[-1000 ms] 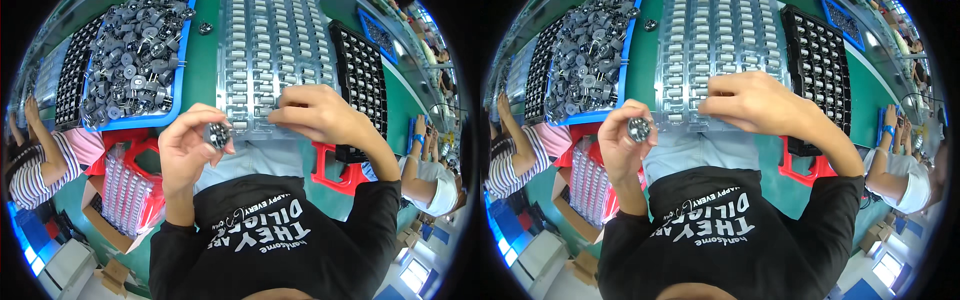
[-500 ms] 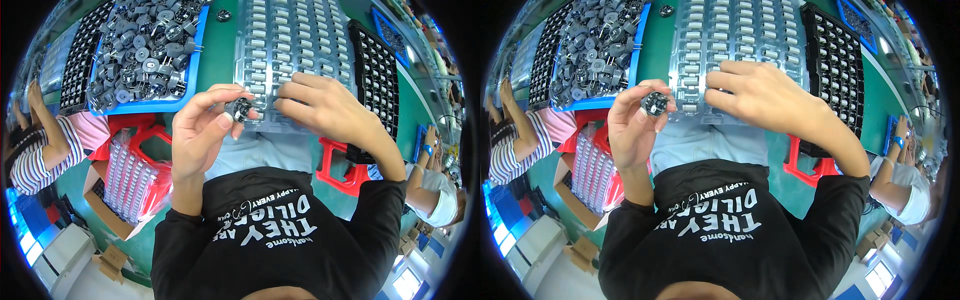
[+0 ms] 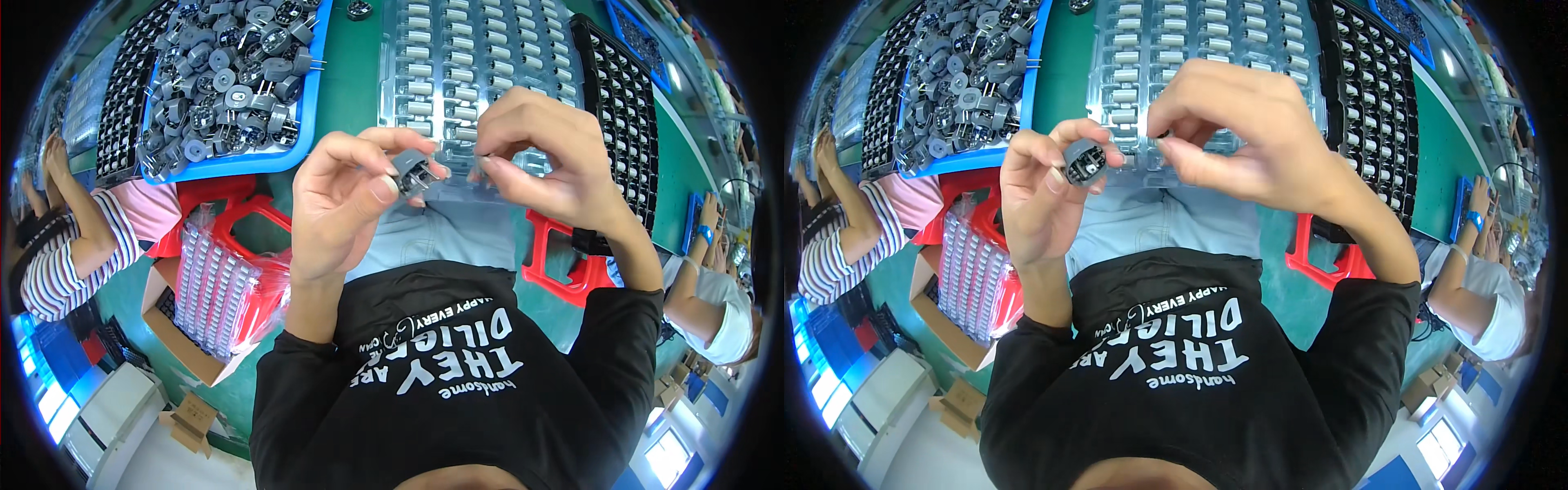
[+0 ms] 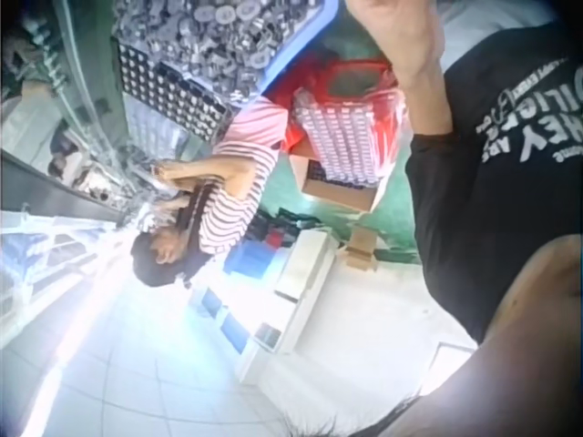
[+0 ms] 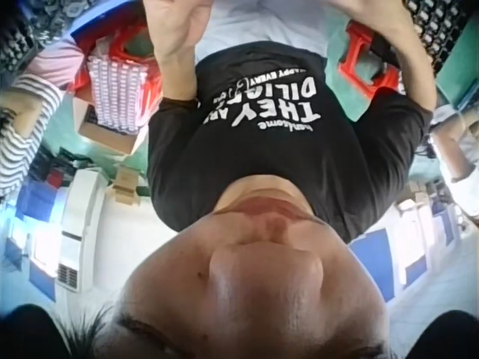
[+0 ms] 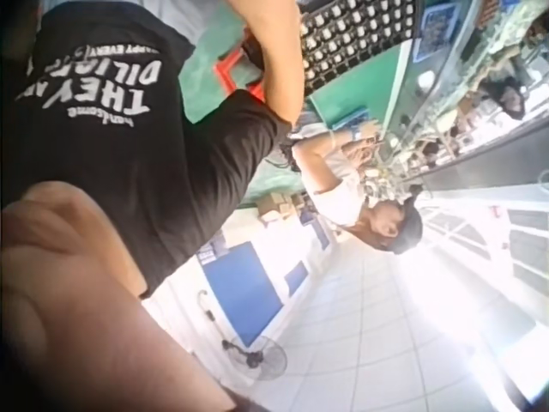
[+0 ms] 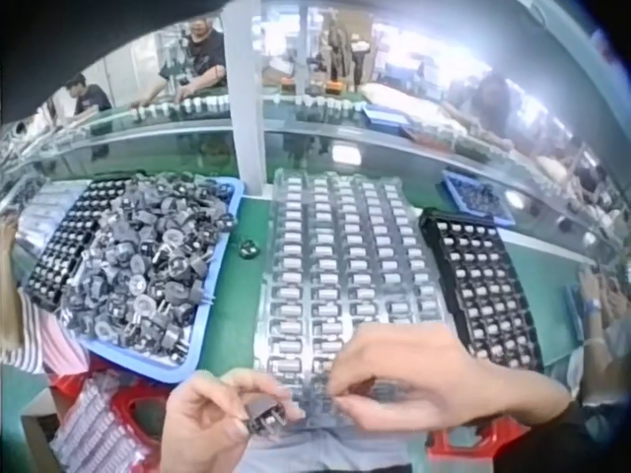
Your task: Assembling small electronic components by hand at a factory workbench.
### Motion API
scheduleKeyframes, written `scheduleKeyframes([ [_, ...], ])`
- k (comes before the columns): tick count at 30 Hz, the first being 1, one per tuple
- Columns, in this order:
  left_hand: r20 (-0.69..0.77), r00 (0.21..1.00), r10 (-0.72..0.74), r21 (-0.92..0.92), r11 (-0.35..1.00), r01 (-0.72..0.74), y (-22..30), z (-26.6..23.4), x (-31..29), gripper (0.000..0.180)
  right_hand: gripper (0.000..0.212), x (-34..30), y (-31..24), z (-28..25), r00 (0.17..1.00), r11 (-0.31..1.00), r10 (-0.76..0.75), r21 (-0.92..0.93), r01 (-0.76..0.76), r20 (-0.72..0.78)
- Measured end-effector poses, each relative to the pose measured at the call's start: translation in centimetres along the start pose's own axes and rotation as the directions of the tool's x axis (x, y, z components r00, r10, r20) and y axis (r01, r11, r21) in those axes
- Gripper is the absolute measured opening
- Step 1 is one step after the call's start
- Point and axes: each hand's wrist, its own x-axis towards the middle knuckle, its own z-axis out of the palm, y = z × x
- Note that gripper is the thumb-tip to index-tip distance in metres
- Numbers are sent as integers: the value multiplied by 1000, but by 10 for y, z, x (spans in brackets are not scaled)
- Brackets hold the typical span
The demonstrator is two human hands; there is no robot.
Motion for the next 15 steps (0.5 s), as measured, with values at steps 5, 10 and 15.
scheduleKeyframes([
  [5, -1, 999, -40, 11, 999, 40, 1, 9, 3, 26, 21, -1, -12, 2, 974, 891, 228, 400, -215, 16],
  [10, -3, 999, 42, 62, 997, -41, -1, 9, 1, 33, 32, 0, -24, 1, 999, 996, 29, 81, -27, -33],
  [15, 50, 970, 238, 261, 934, -243, -8, 13, 1, 35, 37, -3, -25, 11, 983, 993, -110, -48, 104, -150],
])
